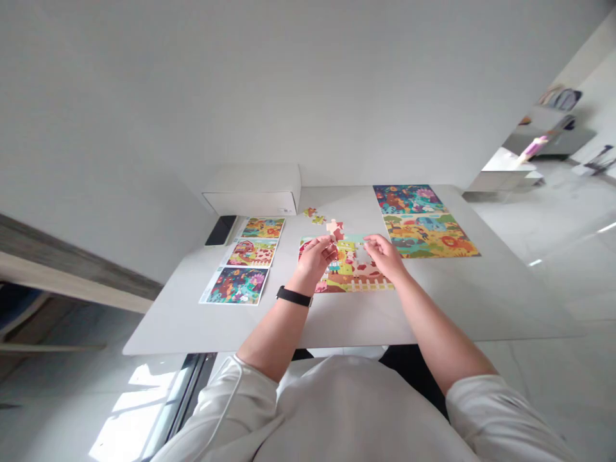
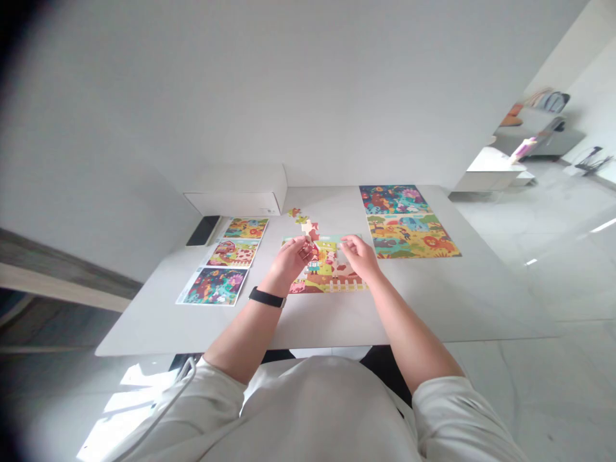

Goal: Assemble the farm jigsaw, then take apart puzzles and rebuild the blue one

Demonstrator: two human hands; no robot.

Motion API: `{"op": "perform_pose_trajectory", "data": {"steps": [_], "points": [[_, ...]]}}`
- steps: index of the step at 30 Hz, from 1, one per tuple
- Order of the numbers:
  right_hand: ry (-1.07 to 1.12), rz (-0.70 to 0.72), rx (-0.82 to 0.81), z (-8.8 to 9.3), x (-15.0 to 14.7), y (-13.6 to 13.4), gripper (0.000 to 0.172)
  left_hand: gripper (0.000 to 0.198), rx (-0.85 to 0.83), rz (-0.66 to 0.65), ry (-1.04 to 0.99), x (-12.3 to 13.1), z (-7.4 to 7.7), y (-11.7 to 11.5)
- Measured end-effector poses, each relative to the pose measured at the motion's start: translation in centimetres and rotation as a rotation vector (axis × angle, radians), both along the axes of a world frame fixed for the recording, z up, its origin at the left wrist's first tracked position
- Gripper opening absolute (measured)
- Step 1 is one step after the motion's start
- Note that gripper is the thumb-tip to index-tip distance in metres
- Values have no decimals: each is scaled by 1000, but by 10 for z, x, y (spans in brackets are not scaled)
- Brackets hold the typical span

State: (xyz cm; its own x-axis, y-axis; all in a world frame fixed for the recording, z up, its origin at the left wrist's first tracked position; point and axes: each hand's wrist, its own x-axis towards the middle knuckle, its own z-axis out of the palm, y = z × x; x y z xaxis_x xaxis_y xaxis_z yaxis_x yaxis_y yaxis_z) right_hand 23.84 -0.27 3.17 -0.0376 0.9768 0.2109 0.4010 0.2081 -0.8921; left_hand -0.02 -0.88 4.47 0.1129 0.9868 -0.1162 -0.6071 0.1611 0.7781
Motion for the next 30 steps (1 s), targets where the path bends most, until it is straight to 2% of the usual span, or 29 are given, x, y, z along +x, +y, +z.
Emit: {"op": "perform_pose_trajectory", "data": {"steps": [3,6,11,15,20,26,30], "points": [[146,137,-112,6,-21,5,45,36,-19,1,-197,15,-12,-2],[259,192,-159,2,-42,7,47,35,-69,-10,-220,22,-23,-2],[409,75,-126,-14,-50,9,49,37,-220,-11,-137,23,-30,-2],[498,-27,-172,-21,-33,11,50,38,-192,-25,-157,18,-27,0],[443,-33,-161,-25,-22,15,50,39,-150,-36,-93,12,-24,1],[178,76,-86,-25,-27,9,49,47,-65,-69,109,14,-23,-4],[120,78,-7,-24,-25,8,47,54,-27,-11,207,15,-25,-3]]}}
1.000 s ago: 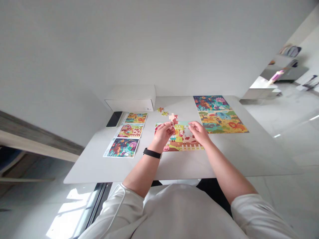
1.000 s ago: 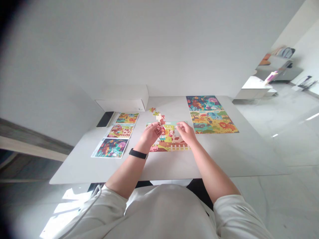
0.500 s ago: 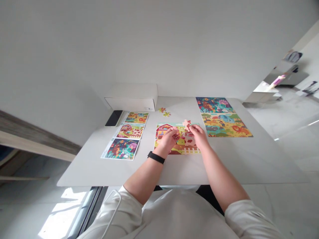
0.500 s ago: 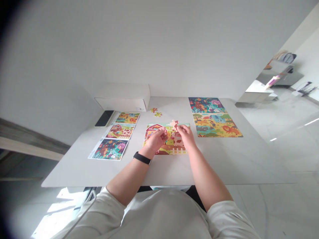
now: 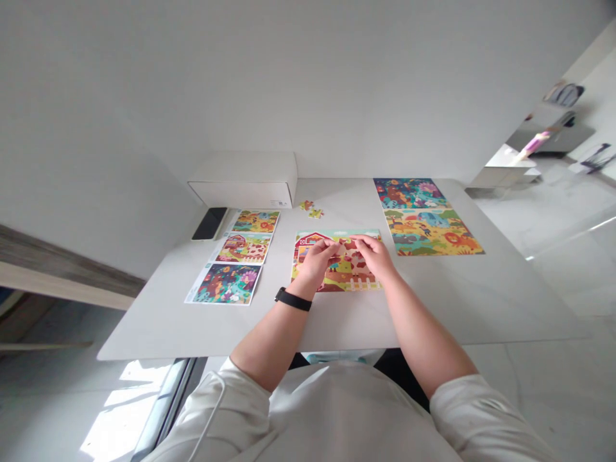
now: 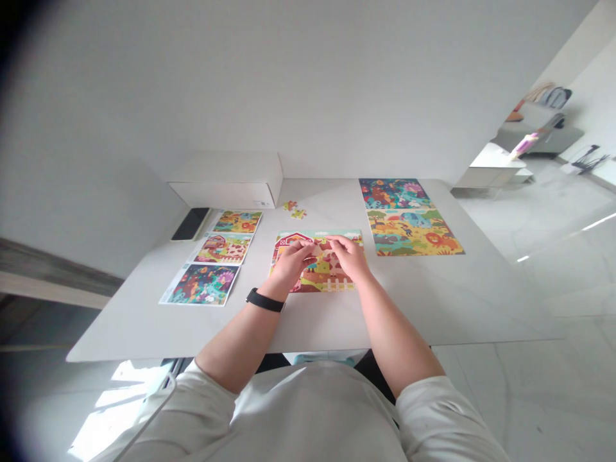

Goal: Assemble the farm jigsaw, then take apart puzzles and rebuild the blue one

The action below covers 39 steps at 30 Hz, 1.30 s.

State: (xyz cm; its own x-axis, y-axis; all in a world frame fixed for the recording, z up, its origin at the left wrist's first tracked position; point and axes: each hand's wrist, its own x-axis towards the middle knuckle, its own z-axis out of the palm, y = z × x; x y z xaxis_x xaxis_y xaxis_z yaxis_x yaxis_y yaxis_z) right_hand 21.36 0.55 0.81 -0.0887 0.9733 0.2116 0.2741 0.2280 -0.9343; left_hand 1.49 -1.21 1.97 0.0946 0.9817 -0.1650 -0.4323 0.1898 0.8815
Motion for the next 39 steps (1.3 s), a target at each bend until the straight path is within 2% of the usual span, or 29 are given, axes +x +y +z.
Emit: {"op": "perform_pose_trajectory", "data": {"steps": [5,10,13,17,23,26,28,30,36,39], "points": [[-11,-88,124,2,2,1,45,57,-2,77,8,0,-3,4],[-253,24,446,11,-2,-5,40,58,-6,93,-15,1,-5,4],[-384,89,546,14,-2,-6,33,56,-2,77,-13,2,-5,2],[-415,47,503,18,2,-7,32,52,6,59,-8,2,-1,0],[-273,-186,401,40,27,-5,38,38,58,104,57,2,6,0],[-278,-176,362,54,46,3,40,29,98,117,130,2,3,2],[-337,-128,331,56,58,10,38,24,156,127,219,1,-1,4],[-383,-101,310,49,67,16,36,22,246,116,358,0,-5,5],[-423,-46,252,7,71,21,31,35,522,79,899,-2,-12,-1],[-432,40,272,2,69,20,29,40,588,3,1035,1,-14,-4]]}}
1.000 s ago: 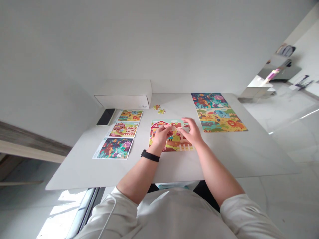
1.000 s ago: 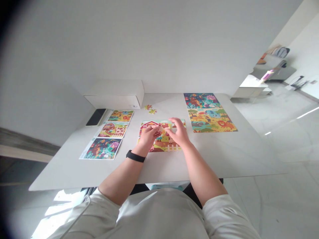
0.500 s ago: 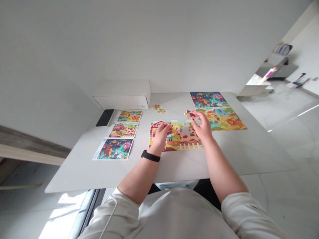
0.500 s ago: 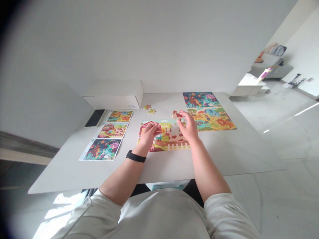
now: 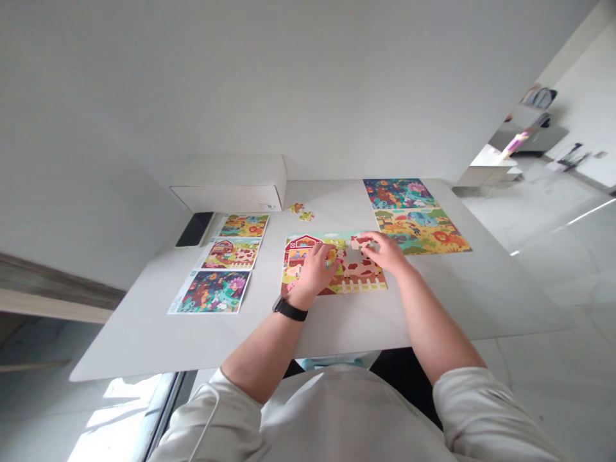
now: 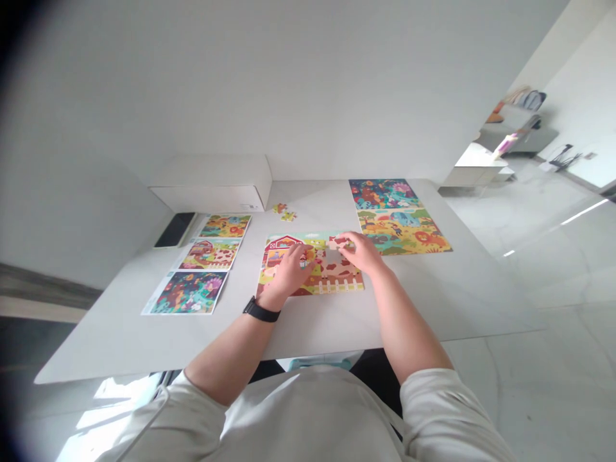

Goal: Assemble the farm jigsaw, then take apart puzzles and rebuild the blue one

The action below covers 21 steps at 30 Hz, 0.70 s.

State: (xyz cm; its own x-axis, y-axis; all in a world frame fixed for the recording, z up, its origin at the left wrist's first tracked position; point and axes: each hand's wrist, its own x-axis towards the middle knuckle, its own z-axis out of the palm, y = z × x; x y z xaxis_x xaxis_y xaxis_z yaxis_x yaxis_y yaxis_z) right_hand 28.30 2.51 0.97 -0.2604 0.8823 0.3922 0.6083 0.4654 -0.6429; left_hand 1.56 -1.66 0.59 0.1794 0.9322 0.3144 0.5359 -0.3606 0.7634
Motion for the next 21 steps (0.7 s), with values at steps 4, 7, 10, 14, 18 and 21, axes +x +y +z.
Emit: {"op": "perform_pose_trajectory", "data": {"steps": [4,7,10,14,18,21], "points": [[-75,116,21,0,-1,0,25,46,21,-48,117,4,-7,0],[-125,155,16,-5,-1,2,27,48,21,-60,147,7,-12,0],[-158,165,17,-12,-2,4,27,48,22,-88,152,8,-16,-1],[-191,147,27,-16,-4,5,26,49,20,-110,184,7,-20,0],[-209,157,36,-15,-5,4,23,47,17,-123,197,8,-20,0],[-222,150,38,-14,-5,3,22,45,17,-130,201,9,-20,-1]]}}
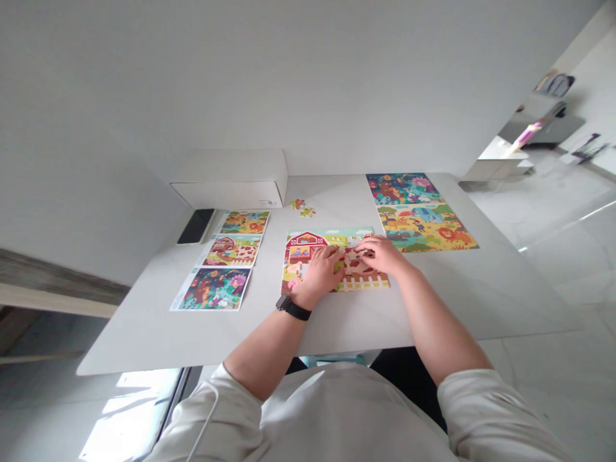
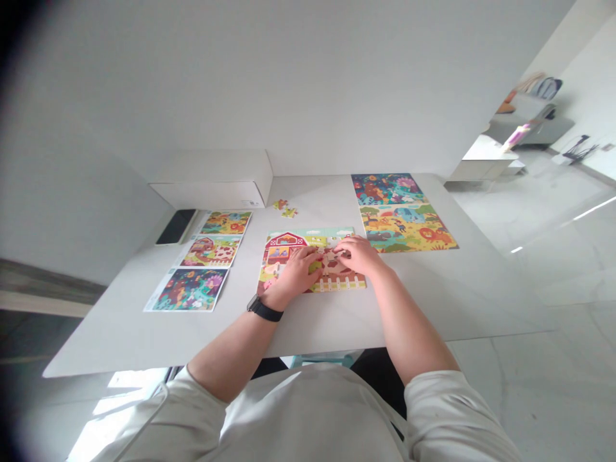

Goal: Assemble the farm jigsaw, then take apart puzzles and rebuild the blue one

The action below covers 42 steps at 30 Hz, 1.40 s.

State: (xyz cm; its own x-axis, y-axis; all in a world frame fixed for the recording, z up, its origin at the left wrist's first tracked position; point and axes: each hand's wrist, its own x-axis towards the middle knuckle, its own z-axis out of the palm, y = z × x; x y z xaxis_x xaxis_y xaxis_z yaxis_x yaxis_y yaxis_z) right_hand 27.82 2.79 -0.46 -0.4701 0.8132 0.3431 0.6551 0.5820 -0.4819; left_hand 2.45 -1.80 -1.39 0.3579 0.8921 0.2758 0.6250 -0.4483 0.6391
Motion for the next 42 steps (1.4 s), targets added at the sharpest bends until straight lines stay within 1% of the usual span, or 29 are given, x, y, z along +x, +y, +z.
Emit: {"op": "perform_pose_trajectory", "data": {"steps": [6,13,18,23,28,34,37,40,42], "points": [[-20,-10,-9,-1,0,0,25,45,16,8,14,4,2,-6],[-34,3,-22,-1,2,1,19,37,51,-9,45,6,1,-8],[-48,-12,-12,-4,4,1,20,38,35,-15,39,7,3,-9],[-69,8,-17,-6,6,3,21,37,25,-11,31,7,4,-9],[-66,35,-8,-7,9,5,23,38,54,-6,130,7,4,-8],[-98,8,2,-9,10,6,23,41,109,10,307,8,5,-11],[-91,-11,4,-6,12,5,21,42,118,15,328,8,5,-12],[-66,-46,-3,-1,14,4,25,42,111,-4,321,9,6,-13],[-49,-52,-25,2,14,3,27,42,97,-39,311,9,7,-14]]}}
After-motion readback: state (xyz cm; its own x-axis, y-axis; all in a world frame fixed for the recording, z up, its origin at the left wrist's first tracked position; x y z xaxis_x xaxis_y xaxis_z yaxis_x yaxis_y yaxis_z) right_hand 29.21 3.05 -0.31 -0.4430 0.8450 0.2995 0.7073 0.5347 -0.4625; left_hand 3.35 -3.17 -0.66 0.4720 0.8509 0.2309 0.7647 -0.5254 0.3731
